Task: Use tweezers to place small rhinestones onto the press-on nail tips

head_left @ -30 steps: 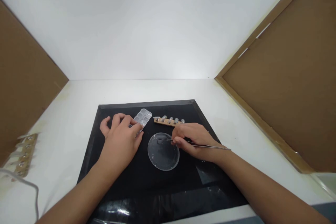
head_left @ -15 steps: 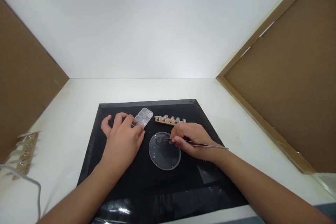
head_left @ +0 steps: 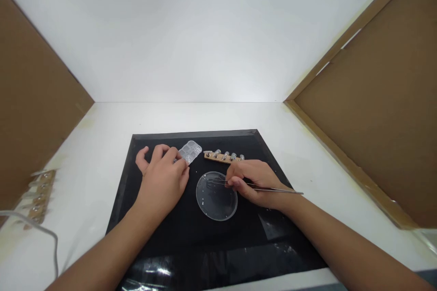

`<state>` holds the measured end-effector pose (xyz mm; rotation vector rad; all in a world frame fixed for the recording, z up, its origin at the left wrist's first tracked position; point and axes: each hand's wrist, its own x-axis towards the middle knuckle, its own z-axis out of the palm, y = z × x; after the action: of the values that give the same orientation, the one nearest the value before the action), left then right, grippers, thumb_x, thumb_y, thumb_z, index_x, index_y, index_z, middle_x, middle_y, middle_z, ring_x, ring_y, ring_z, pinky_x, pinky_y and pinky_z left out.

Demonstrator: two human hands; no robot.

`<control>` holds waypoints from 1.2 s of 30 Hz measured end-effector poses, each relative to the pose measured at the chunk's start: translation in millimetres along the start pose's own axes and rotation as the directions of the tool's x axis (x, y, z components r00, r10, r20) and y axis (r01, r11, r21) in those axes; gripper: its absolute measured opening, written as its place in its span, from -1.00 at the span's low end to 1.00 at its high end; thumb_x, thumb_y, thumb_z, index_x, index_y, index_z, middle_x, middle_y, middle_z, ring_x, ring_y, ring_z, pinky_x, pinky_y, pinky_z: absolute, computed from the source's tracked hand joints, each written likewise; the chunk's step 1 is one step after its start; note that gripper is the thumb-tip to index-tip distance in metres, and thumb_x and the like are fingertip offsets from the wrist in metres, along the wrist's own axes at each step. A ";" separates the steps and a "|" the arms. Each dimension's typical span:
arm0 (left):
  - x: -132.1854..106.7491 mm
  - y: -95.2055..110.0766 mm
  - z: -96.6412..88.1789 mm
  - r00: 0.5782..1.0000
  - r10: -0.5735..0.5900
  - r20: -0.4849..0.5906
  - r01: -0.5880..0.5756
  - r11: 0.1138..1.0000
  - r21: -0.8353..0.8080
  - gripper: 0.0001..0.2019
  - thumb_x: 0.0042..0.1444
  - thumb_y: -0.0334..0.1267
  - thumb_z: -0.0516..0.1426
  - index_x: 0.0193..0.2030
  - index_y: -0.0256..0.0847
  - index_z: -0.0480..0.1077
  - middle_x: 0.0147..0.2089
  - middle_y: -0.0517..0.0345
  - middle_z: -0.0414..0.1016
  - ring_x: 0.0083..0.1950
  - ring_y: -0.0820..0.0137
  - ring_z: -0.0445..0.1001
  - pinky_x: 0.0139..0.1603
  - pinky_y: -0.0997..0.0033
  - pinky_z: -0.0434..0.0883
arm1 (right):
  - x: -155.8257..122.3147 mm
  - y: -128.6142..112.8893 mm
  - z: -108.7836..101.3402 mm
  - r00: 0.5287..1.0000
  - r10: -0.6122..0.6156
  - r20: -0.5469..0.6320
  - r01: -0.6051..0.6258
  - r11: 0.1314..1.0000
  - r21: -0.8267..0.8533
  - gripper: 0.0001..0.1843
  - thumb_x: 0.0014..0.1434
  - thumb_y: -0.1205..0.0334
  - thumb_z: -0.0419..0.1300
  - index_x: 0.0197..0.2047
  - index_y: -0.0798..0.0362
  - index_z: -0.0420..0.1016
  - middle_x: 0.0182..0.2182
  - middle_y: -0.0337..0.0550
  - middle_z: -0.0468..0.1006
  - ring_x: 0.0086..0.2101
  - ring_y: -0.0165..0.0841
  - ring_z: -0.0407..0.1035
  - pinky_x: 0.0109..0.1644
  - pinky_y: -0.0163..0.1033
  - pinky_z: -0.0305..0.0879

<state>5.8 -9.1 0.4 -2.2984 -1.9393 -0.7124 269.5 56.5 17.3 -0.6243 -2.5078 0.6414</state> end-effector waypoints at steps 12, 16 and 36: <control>0.9 -8.2 6.9 1.000 0.005 -0.019 -0.003 0.996 0.091 -0.79 0.27 -0.39 0.14 -0.07 -0.11 0.58 -0.13 0.05 0.55 0.01 0.06 0.46 0.34 -0.43 0.03 | -1.7 0.4 -5.9 0.999 -0.033 -0.014 0.033 0.999 -0.003 -0.54 0.61 0.05 -0.06 -0.29 0.02 0.45 -0.41 -0.20 0.61 -0.42 -0.38 0.46 -0.26 -0.27 0.31; 1.8 -12.0 9.7 0.999 0.005 -0.034 -0.002 0.998 0.069 -0.84 0.31 -0.33 0.17 -0.10 -0.08 0.60 -0.14 0.08 0.52 -0.02 0.10 0.46 0.34 -0.41 0.02 | -1.4 -1.1 -7.6 0.998 -0.019 -0.064 0.019 1.000 -0.009 -0.50 0.62 -0.01 -0.08 -0.27 0.02 0.47 -0.42 -0.19 0.61 -0.44 -0.39 0.45 -0.26 -0.26 0.31; 13.1 -30.8 16.3 0.996 0.089 -0.031 -0.091 0.992 -0.084 -0.84 0.37 -0.22 0.21 0.01 -0.11 0.59 0.05 -0.01 0.54 0.06 0.15 0.50 0.17 -0.07 0.34 | -3.8 1.1 -9.2 0.999 -0.012 -0.052 0.015 0.998 0.063 -0.48 0.62 -0.01 -0.08 -0.29 0.02 0.49 -0.45 -0.20 0.60 -0.44 -0.40 0.47 -0.29 -0.30 0.33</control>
<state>-16.9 14.8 -16.9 -2.3940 -1.8145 -0.8278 277.8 58.3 22.6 -0.5928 -2.4324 0.6879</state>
